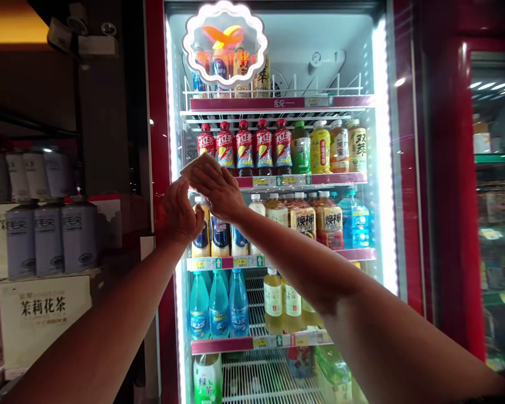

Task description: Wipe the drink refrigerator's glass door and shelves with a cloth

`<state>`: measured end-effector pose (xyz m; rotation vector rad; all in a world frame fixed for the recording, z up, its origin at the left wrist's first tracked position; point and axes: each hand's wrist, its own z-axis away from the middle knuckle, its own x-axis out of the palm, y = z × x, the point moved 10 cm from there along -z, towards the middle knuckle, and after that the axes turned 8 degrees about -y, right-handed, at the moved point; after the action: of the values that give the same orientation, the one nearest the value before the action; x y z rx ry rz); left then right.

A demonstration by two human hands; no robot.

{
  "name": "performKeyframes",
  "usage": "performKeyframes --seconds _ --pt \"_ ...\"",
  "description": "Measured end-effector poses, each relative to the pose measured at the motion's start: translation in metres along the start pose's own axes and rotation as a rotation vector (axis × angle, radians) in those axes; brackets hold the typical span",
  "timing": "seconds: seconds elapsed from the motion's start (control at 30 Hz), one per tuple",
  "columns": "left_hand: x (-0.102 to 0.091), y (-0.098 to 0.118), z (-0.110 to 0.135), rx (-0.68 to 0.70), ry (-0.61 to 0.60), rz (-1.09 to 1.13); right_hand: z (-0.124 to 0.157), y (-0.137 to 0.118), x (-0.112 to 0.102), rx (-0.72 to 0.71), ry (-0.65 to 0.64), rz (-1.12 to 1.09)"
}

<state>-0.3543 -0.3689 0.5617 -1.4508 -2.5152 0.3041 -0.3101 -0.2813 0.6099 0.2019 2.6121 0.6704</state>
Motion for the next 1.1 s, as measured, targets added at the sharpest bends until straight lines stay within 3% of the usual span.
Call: performKeyframes --seconds 0.1,0.3,0.5,0.67,0.83,1.0,1.1 --pt "0.0 -0.001 0.0 -0.014 -0.016 0.005 0.008 0.002 0.002 -0.075 -0.05 0.007" --pt "0.009 0.005 -0.005 -0.021 -0.164 -0.035 0.026 0.036 -0.014 0.079 0.049 0.025" --pt "0.013 0.009 -0.006 -0.017 -0.232 -0.023 0.047 0.044 -0.016 -0.053 -0.012 0.101" --pt "0.013 0.011 -0.005 0.015 -0.222 -0.069 0.069 0.075 -0.037 0.123 0.106 0.131" --pt "0.015 0.015 -0.005 0.06 -0.245 -0.103 0.083 0.071 -0.033 0.012 0.028 0.141" --pt "0.019 0.02 -0.006 0.08 -0.312 -0.115 0.089 0.089 -0.041 0.13 0.111 0.128" --pt "0.02 0.018 -0.006 0.065 -0.323 -0.102 0.098 0.082 -0.036 0.101 0.095 0.124"
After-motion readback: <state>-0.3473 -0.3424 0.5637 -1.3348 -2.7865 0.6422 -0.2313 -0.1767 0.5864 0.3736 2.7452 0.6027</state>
